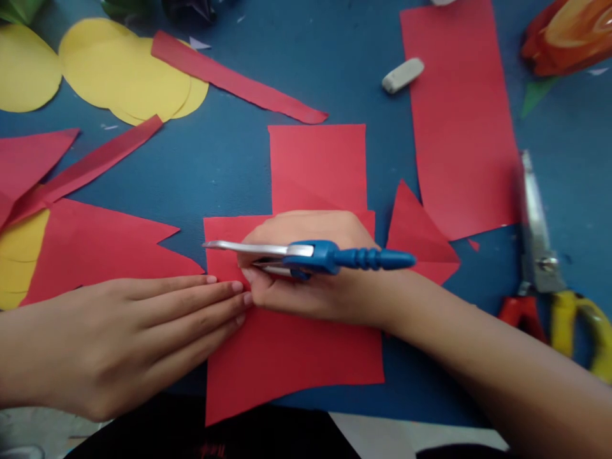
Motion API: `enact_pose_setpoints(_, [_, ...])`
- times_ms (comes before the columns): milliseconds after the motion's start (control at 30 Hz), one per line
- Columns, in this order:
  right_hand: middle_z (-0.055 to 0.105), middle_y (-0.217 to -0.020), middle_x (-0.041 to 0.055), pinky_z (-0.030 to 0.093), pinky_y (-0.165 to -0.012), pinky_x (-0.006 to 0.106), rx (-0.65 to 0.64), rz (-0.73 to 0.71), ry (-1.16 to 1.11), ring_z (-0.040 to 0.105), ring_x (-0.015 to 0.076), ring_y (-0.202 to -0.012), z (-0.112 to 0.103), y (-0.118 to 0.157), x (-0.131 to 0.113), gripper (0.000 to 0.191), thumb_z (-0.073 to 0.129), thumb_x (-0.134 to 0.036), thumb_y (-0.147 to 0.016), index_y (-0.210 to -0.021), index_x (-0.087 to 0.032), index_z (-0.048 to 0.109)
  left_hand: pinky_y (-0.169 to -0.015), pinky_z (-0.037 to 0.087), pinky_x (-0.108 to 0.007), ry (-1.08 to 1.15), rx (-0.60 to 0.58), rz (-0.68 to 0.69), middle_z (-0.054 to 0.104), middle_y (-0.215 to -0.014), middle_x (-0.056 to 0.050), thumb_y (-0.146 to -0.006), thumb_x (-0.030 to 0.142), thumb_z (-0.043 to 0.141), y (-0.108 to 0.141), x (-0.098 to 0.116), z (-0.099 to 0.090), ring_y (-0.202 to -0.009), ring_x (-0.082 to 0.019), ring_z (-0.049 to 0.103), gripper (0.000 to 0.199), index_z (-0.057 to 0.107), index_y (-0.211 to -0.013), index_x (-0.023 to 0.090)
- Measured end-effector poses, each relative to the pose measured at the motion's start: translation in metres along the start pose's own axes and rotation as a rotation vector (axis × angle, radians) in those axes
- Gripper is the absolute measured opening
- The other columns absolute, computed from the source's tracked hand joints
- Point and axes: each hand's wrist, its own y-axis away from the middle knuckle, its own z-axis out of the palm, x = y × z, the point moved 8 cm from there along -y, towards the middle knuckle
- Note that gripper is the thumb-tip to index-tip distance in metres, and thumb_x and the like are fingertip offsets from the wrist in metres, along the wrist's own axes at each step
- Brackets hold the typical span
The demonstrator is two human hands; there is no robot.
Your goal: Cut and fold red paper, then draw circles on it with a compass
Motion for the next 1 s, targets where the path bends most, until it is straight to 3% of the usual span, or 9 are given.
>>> enact_pose_setpoints(133, [0.061, -0.066, -0.0038, 0.038, -0.050, 0.020, -0.030, 0.001, -0.008, 0.058, 0.0090, -0.063, 0.0016, -0.0022, -0.0037, 0.015, 0.049, -0.022, -0.089, -0.075, -0.023, 0.054, -0.100, 0.044, -0.034, 0.001, 0.001, 0.002, 0.060, -0.124, -0.012, -0.094, 0.011, 0.028, -0.0004, -0.0002, 0.0000, -0.116, -0.025, 0.056, 0.040, 0.060, -0.116, 0.006])
enact_pose_setpoints(400, [0.063, -0.069, -0.0023, 0.047, -0.073, 0.018, -0.078, -0.001, -0.071, 0.062, 0.0100, -0.074, 0.0049, -0.0025, -0.0026, 0.009, 0.051, -0.018, -0.088, -0.080, -0.022, 0.054, -0.100, 0.043, -0.034, -0.003, 0.007, 0.004, 0.060, -0.124, -0.012, -0.094, 0.011, 0.028, 0.0008, 0.0009, -0.0008, -0.117, -0.025, 0.056, 0.039, 0.060, -0.117, 0.006])
enact_pose_setpoints(633, [0.061, -0.069, -0.0046, 0.047, -0.067, 0.018, -0.067, -0.009, -0.087, 0.058, 0.0083, -0.063, 0.0053, -0.0014, -0.0012, 0.008, 0.049, -0.023, -0.091, -0.084, -0.023, 0.054, -0.100, 0.044, -0.033, -0.003, -0.002, -0.001, 0.061, -0.123, -0.012, -0.094, 0.011, 0.028, 0.0001, 0.0009, -0.0001, -0.116, -0.024, 0.056, 0.039, 0.060, -0.116, 0.006])
enact_pose_setpoints(1000, [0.064, -0.072, -0.0024, 0.047, -0.069, 0.019, -0.096, 0.009, -0.102, 0.061, 0.0097, -0.071, 0.0046, -0.0026, -0.0028, 0.009, 0.051, -0.016, -0.088, -0.082, -0.022, 0.055, -0.101, 0.044, -0.032, -0.004, -0.011, -0.007, 0.060, -0.124, -0.012, -0.093, 0.014, 0.034, -0.0002, -0.0002, -0.0007, -0.116, -0.023, 0.056, 0.036, 0.061, -0.117, 0.008])
